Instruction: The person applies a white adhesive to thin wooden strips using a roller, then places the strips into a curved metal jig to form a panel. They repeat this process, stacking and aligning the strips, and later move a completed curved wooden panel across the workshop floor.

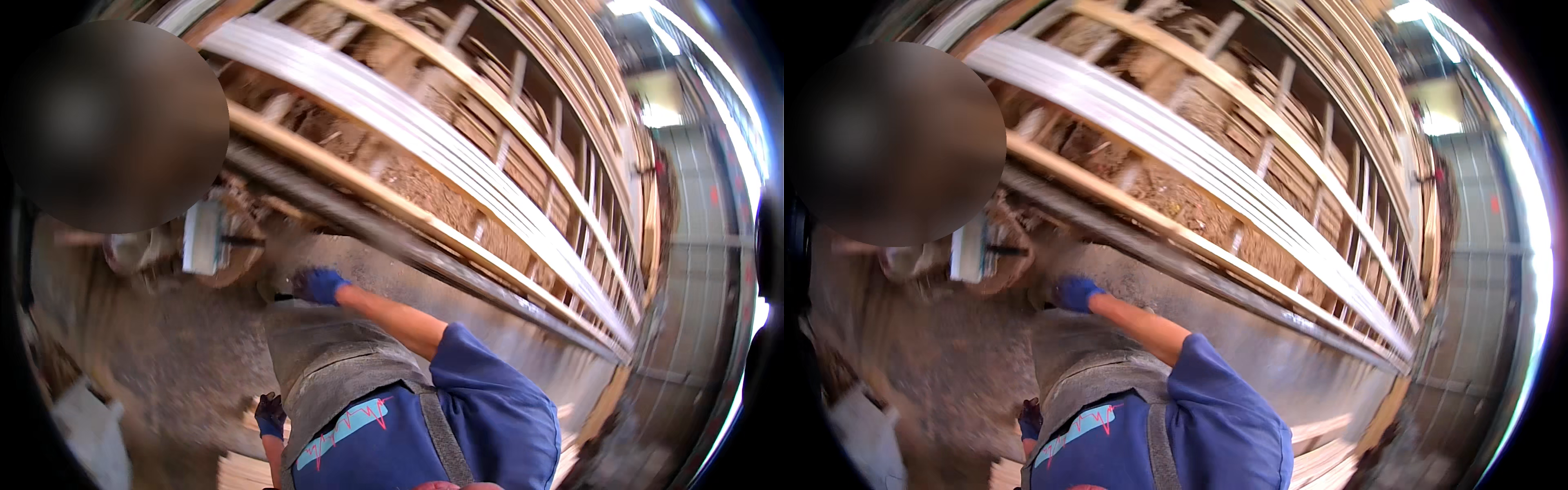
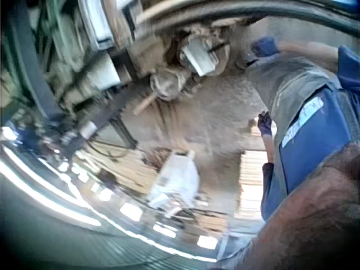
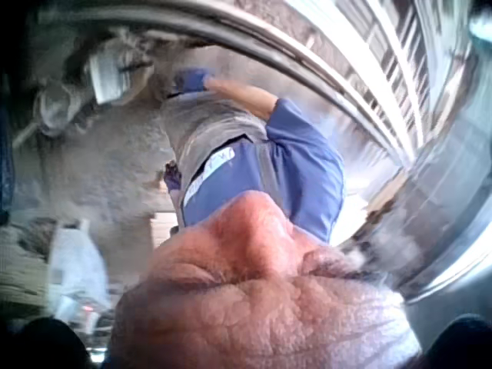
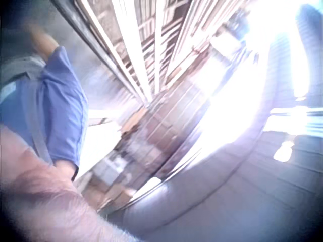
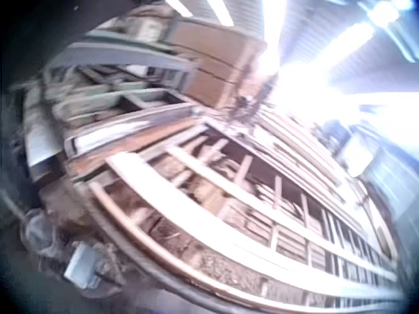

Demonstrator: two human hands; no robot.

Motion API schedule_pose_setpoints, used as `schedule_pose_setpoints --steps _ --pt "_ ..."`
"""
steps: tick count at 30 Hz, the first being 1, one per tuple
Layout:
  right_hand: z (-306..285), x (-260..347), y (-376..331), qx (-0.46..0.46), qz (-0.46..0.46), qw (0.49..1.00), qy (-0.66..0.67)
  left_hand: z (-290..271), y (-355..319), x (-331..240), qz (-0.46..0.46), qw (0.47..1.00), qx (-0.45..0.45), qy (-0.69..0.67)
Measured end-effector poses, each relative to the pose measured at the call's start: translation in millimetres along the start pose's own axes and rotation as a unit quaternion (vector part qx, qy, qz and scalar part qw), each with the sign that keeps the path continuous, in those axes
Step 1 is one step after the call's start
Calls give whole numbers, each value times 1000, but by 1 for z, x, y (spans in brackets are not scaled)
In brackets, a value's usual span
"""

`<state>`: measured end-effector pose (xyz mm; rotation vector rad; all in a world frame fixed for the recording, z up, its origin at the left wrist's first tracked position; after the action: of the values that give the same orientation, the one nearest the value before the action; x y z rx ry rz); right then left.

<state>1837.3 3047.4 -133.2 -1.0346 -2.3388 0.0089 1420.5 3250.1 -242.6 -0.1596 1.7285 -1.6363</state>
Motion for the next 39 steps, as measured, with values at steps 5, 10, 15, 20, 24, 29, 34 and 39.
schedule_pose_setpoints --steps 5,10,15,20,24,29,34,39 --pt "-21 -98 -273 43 190 976 96 96 8 -126 59 994 88 -12" --pt "-55 -156 -522 -63 442 874 191 345 -113 -255 133 963 233 -27" --pt "-62 -216 -679 -143 543 807 186 566 -241 -259 309 872 307 222" --pt "-24 -259 -795 -349 617 653 266 729 -323 -180 328 746 454 360" --pt "31 -223 -867 -373 669 492 414 843 -362 -84 261 648 560 446" --pt "146 -164 -965 -335 717 271 548 939 -405 41 205 532 616 544" --pt "194 -146 -1106 -349 735 119 569 1017 -442 182 207 484 642 557" --pt "177 -184 -1313 -422 752 123 491 1077 -476 300 227 510 614 558"
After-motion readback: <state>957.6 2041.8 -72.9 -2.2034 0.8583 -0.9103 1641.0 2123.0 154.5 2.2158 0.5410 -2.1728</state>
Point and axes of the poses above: each hand's wrist, its own y-axis towards the middle knuckle, its own z-axis out of the palm, x = y × z, the point moved 6 cm from there along y, towards the middle knuckle, and after that the axes turned 8 degrees about -x, right-handed, at the moved point
